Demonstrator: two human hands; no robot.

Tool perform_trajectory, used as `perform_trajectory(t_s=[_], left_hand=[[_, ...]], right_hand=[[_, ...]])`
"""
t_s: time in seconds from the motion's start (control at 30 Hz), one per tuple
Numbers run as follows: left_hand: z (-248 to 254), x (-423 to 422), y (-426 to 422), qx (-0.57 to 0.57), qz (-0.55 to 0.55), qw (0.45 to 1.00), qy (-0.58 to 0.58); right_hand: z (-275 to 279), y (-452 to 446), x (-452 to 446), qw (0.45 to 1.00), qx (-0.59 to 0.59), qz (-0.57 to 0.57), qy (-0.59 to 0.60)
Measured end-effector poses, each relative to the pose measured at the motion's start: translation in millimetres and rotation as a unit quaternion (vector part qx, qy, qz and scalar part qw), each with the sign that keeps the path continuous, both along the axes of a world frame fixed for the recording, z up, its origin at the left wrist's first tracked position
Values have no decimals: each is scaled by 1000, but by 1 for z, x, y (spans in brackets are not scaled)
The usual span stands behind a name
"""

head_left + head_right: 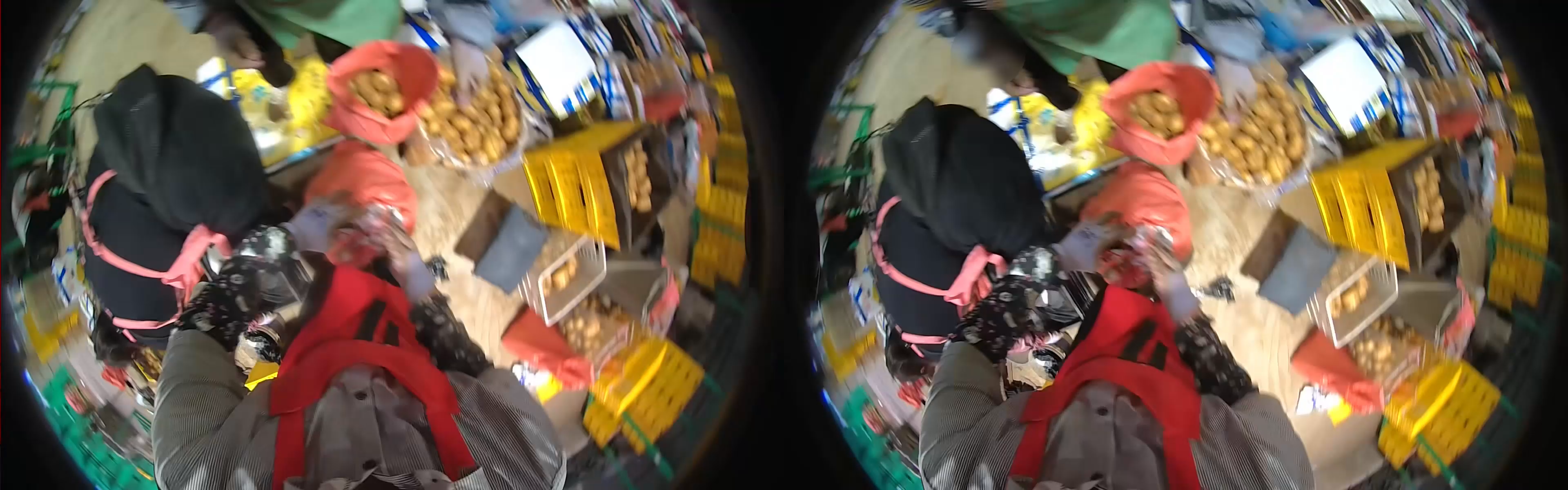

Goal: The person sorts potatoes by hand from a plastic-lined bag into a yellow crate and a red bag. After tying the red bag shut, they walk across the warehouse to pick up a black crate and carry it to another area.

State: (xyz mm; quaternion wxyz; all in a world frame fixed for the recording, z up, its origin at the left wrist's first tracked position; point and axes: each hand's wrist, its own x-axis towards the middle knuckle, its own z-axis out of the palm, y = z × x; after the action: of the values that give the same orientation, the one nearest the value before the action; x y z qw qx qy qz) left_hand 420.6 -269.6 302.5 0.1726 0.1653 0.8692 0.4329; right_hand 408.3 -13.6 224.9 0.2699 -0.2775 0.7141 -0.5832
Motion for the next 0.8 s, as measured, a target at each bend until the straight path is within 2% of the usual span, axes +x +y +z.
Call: perform_trajectory(t_s=[0.03, 0.07, 0.1, 0.17, 0.23, 0.3, 0.37, 0.4, 0.47, 0.5, 0.53, 0.57, 0.6, 0.67, 0.7, 0.73, 0.77, 0.8], left_hand=[[17, 8, 7, -141, -22, 979, 145], [4, 13, 4, -128, -29, 982, 134], [-11, 21, 8, -127, -28, 983, 126], [-18, 27, 13, -118, -15, 991, 62], [-8, 21, 24, -97, 6, 994, -39], [-2, 24, 25, -138, 27, 988, 57], [-3, 25, 23, -157, 17, 981, 112], [-11, 27, 22, -201, -16, 973, 114], [-32, 30, 24, -285, -83, 948, 115], [-32, 30, 24, -277, -63, 949, 138], [-31, 31, 24, -271, -42, 948, 162], [-32, 32, 23, -264, -21, 946, 187], [-32, 33, 23, -248, -6, 960, 133], [-39, 35, 20, -214, 27, 976, 28], [-56, 38, 16, -145, 14, 989, -32], [-81, 44, 12, -75, -3, 993, -94], [-87, 38, 13, -26, 26, 986, -161], [-87, 31, 15, 20, 61, 972, -225]], right_hand=[[10, -24, 4, 948, -153, -48, -274], [6, -32, 0, 997, -33, -9, -66], [3, -39, -3, 985, 89, -1, 150], [22, -47, -17, 991, 80, -8, -110], [-39, -39, -2, 981, 25, 0, -190], [-43, -41, -7, 942, 40, 5, -333], [18, -53, -32, 842, 114, 12, -528], [8, -52, -28, 828, 121, -8, -548], [-10, -46, -32, 827, 79, 46, -555], [-5, -47, -34, 824, 59, 72, -558], [13, -51, -27, 849, 91, -45, -518], [10, -47, -19, 905, 109, -91, -400], [2, -40, -11, 943, 126, -135, -276], [11, -36, 10, 972, 143, -97, -157], [16, -34, 20, 980, 152, -83, -95], [56, -41, 24, 978, 191, 6, -83], [76, -49, 23, 967, 228, 96, -66], [73, -55, 19, 955, 245, 93, -140]])
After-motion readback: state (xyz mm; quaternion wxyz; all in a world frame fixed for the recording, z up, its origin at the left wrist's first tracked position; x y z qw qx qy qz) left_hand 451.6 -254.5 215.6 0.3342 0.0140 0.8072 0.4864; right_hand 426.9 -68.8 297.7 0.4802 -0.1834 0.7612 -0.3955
